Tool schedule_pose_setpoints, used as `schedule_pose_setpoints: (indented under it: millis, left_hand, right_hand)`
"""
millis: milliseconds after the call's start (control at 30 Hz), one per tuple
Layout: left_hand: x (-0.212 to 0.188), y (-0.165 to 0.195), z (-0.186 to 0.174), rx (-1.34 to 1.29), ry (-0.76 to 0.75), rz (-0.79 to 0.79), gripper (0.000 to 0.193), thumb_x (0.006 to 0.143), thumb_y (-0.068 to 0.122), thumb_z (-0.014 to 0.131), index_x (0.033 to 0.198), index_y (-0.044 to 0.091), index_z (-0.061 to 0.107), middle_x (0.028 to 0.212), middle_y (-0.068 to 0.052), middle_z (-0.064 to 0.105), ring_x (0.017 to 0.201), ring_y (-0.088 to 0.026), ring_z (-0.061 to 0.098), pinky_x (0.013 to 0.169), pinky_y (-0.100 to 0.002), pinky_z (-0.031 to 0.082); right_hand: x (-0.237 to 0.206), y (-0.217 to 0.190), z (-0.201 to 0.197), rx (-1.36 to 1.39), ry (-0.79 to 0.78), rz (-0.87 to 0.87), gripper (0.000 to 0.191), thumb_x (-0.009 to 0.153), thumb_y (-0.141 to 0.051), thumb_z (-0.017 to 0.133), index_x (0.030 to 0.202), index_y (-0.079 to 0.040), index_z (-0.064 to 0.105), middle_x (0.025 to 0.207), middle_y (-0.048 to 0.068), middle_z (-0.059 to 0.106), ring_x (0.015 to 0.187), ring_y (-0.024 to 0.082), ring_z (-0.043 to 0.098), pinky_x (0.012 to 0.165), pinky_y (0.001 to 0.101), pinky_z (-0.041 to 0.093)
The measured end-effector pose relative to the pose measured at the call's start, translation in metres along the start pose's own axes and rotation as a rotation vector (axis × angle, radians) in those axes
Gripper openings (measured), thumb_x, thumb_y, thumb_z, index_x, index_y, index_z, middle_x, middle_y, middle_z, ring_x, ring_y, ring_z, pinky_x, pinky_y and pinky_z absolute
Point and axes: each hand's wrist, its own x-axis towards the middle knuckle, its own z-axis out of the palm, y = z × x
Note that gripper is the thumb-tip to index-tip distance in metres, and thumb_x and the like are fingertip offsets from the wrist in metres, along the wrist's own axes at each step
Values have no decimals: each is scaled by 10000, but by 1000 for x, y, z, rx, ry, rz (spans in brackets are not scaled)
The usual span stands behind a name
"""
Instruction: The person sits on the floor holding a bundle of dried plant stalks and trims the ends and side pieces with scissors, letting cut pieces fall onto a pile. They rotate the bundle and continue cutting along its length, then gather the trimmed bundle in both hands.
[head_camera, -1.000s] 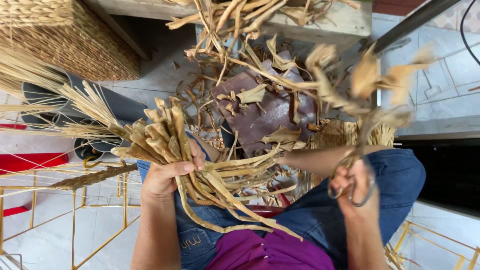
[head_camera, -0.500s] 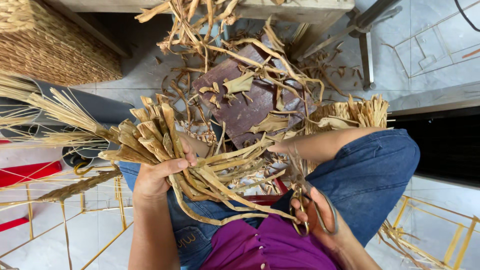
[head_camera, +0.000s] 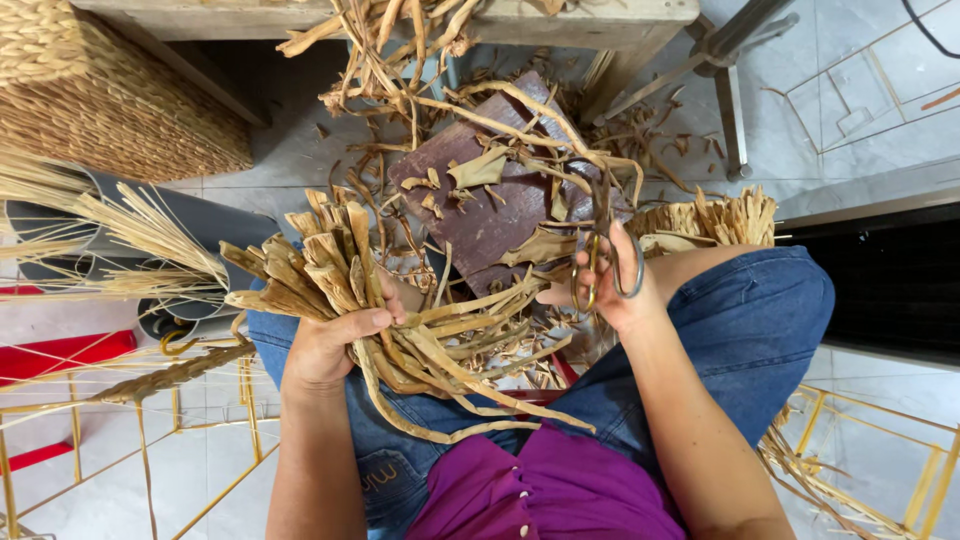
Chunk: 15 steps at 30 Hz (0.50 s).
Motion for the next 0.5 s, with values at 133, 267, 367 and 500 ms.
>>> schedule_pose_setpoints:
  millis: [133, 267, 367, 500]
  left_hand:
    - [3, 0, 0, 5, 24, -33, 319, 734, 67, 765, 1021, -26, 659, 876, -117, 694, 828, -227, 663, 760, -338, 527]
    - [4, -1, 5, -4, -2, -23, 308, 746, 67, 770, 1017, -27, 660, 879, -119, 695, 839, -228, 661, 770, -339, 529]
    - [5, -2, 10, -61, -30, -39, 292, 769, 69, 776, 1021, -23, 660, 878, -113, 688, 845, -216, 661, 770, -335, 531]
    - [15, -10, 19, -56, -4, -83, 276, 785, 62, 762, 1031, -13, 660, 900, -105, 691, 837, -208, 667, 766, -329, 544]
  right_hand:
    - [25, 4, -3, 60, 46, -33, 375, 921, -565, 647, 887, -206, 544, 816, 1, 620, 628, 132, 520, 551, 331, 417]
    - [24, 3, 1, 98, -9, -94, 339, 957, -478, 676, 900, -164, 561, 787, 8, 605, 606, 122, 513, 547, 313, 418]
    - [-1, 6, 4, 57, -98, -118, 336, 983, -452, 670, 956, -129, 579, 749, -5, 577, 565, 105, 489, 501, 275, 383]
    - [-44, 26, 10, -151, -122, -300, 371, 979, -361, 640, 1232, -90, 614, 734, -13, 566, 566, 72, 484, 498, 222, 371]
